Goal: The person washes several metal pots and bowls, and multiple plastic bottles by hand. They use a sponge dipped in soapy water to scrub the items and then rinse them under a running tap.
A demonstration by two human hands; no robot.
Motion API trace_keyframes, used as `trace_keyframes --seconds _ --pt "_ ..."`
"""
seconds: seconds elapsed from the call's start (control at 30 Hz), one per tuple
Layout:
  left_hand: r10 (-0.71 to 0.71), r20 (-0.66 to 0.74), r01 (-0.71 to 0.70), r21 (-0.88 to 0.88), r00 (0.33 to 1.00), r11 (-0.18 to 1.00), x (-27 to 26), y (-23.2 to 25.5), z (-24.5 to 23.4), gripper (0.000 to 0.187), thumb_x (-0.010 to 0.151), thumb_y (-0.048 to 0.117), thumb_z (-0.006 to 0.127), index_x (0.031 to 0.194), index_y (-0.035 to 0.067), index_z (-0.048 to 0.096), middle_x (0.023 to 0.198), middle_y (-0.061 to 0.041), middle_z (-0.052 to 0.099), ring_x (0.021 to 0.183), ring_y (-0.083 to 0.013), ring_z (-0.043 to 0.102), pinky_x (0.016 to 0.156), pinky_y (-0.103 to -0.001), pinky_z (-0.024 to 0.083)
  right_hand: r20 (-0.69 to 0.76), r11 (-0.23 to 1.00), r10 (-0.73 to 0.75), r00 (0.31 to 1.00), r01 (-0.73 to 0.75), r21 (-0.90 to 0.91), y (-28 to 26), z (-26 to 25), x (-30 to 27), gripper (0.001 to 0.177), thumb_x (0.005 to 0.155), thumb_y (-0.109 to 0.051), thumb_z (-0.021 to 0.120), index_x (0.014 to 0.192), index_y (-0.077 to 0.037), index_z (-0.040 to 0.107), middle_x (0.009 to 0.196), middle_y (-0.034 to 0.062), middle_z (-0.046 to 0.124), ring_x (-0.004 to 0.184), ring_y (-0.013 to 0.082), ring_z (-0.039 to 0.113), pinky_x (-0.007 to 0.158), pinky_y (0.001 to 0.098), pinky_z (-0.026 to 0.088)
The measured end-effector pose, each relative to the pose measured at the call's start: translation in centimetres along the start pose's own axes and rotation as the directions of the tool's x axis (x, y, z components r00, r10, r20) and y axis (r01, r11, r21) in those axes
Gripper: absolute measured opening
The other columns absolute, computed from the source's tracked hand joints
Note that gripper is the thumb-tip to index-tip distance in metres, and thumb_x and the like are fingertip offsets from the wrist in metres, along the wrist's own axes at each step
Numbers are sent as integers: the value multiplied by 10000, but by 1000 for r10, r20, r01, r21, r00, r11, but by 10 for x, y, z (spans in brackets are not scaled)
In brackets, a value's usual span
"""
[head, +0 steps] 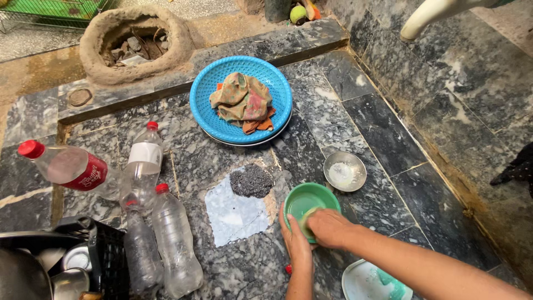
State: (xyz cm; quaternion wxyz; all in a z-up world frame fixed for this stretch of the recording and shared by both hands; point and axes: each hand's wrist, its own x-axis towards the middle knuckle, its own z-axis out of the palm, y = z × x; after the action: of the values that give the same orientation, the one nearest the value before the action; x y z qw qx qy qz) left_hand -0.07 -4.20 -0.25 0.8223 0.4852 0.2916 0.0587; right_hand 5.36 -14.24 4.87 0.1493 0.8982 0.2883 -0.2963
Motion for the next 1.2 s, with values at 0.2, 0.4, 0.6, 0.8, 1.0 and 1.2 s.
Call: trace_keyframes --seconds 0.2,0.4,0.6,0.8,1.0,1.2 --pt "300 57 -305 230 952 924 12 -17 -3 513 1066 391 377 1500 133 472 1522 -173 513 1379 -323 526 1150 -440 395 -675 456 197 711 543 705 14 20 29 428 883 -67 602 1280 79 544 1226 212 608 1146 392 596 983 471 441" --pt "236 142 -272 359 961 893 4 -8 3 497 1055 392 378 1449 130 533 1496 -140 552 1392 -300 503 1167 -410 357 -692 890 -18 721 327 318 0 -16 -16 273 874 -138 618 1105 -9 683 1098 154 647 1119 338 581 960 459 440" --pt "260 56 -260 392 964 882 -5 -1 -2 494 1034 342 398 1475 153 516 1494 -126 571 1349 -289 509 1153 -411 359 -477 1000 -5 879 4 -4 0 -17 -13 191 890 -126 603 1032 -20 675 1104 164 634 1149 345 581 947 430 484" --pt "353 130 -370 144 927 918 0 -13 4 453 1091 334 388 1482 129 494 1543 -178 499 1417 -285 470 1183 -430 334 -564 650 103 820 373 662 0 -4 2 321 740 -47 710 1048 -19 626 958 140 693 918 344 705 793 456 570" --pt "75 -112 -40 280 991 959 -15 16 20 526 1034 366 367 1535 233 458 1422 -166 497 1310 -299 540 1131 -407 399 -561 669 464 686 144 729 -2 -8 1 313 823 -110 755 1090 -45 605 1114 173 612 975 379 668 826 471 541" --pt "204 86 -219 241 975 946 -10 -8 26 496 1055 376 381 1488 155 476 1507 -150 520 1378 -285 500 1143 -410 360 -601 436 446 663 426 793 6 -4 -2 463 727 -89 722 1144 -14 536 1126 152 599 1058 327 668 827 427 575"
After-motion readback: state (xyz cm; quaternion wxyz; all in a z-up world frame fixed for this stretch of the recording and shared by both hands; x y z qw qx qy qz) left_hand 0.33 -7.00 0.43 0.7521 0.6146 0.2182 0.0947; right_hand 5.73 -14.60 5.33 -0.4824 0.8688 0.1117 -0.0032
